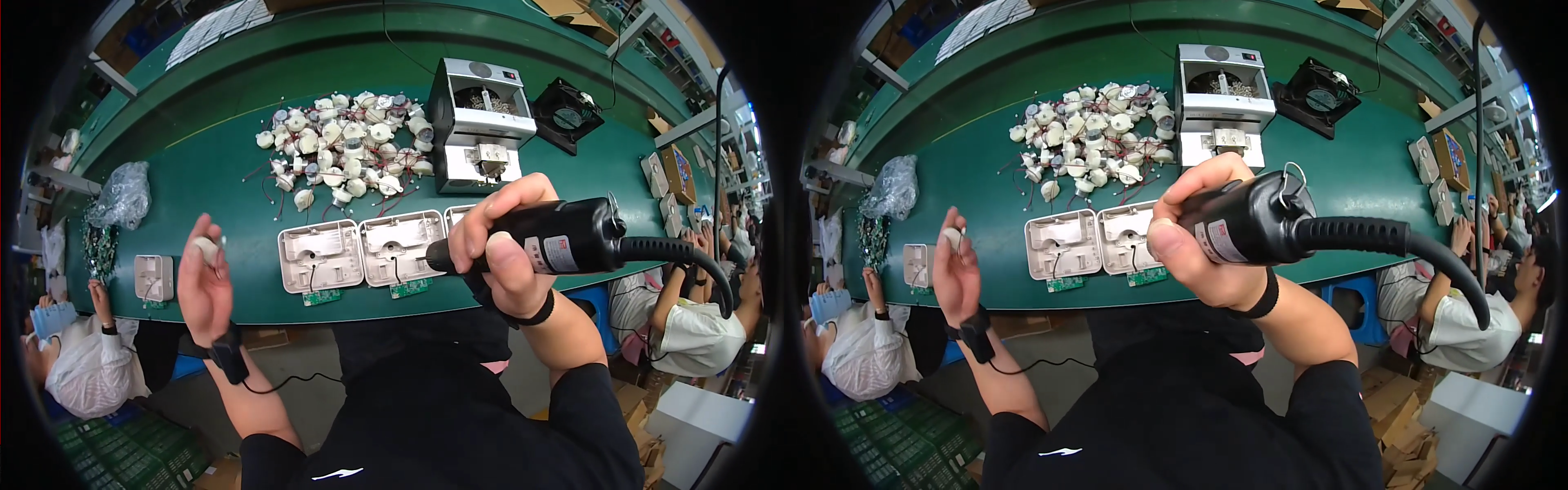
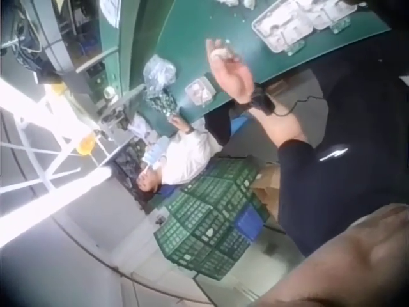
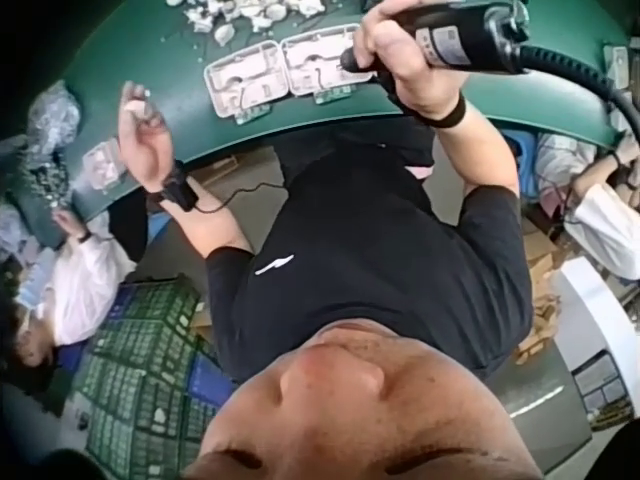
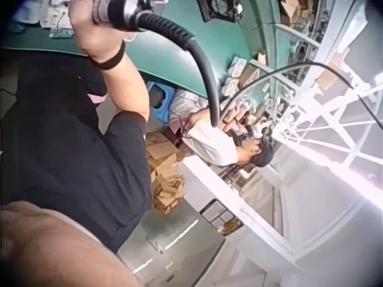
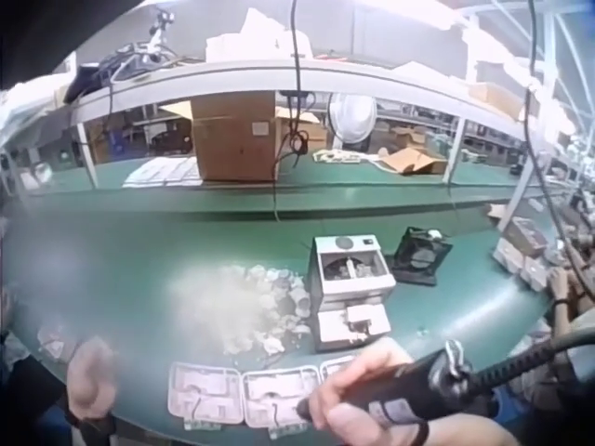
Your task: Assembling electronic components into plastic housings using an electric screwdriver on an assembly line.
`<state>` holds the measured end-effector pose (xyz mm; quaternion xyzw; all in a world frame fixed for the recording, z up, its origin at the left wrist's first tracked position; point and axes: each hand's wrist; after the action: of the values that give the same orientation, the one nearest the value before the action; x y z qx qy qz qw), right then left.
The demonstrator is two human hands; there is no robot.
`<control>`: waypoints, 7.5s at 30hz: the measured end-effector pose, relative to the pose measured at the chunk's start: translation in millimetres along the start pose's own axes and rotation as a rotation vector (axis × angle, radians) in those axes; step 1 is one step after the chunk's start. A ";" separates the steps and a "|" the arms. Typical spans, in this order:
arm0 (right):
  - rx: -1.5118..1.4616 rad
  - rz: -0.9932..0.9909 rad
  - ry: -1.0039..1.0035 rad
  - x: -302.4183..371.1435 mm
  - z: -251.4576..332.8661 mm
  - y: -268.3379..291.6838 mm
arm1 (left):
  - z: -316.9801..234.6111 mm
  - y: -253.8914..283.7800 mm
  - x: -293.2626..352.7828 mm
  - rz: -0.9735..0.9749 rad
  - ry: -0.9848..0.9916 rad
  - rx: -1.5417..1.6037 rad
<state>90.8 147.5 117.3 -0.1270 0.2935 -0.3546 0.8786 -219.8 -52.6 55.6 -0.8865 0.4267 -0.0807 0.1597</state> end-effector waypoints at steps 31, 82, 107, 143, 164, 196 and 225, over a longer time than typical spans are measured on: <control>-0.038 -0.018 -0.026 11.2 26.8 12.5 | 52.6 -131.5 49.5 0.324 -0.227 -1.161; 0.373 0.141 0.049 -0.4 -68.6 6.3 | 102.3 -150.2 4.3 0.364 -0.661 -1.423; 0.086 0.055 -0.046 5.6 1.0 109.0 | 119.4 -230.5 44.8 0.636 -0.678 -1.477; -0.006 -0.159 0.051 -10.0 32.6 53.2 | 155.2 -215.2 24.8 0.386 -0.292 -1.111; 0.293 0.035 0.044 11.0 -26.1 53.8 | 162.0 -211.8 21.8 0.315 -0.389 -1.046; 0.367 -0.294 0.257 -73.7 25.7 80.3 | 86.6 -77.0 39.1 -0.101 -0.141 -1.554; 0.060 -0.175 0.100 21.5 78.0 29.0 | 69.7 -94.7 -46.9 -0.265 -0.416 -1.332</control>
<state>166.4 154.4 157.8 -0.1079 0.3139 -0.4443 0.8321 -160.4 54.4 23.4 -0.8372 0.2348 0.3494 -0.3491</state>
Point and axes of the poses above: each hand's wrist, its own x-axis away from the middle knuckle, its own y-axis out of the back of the hand, z = x × y, and after that the axes turned 12 degrees about -x, right-handed
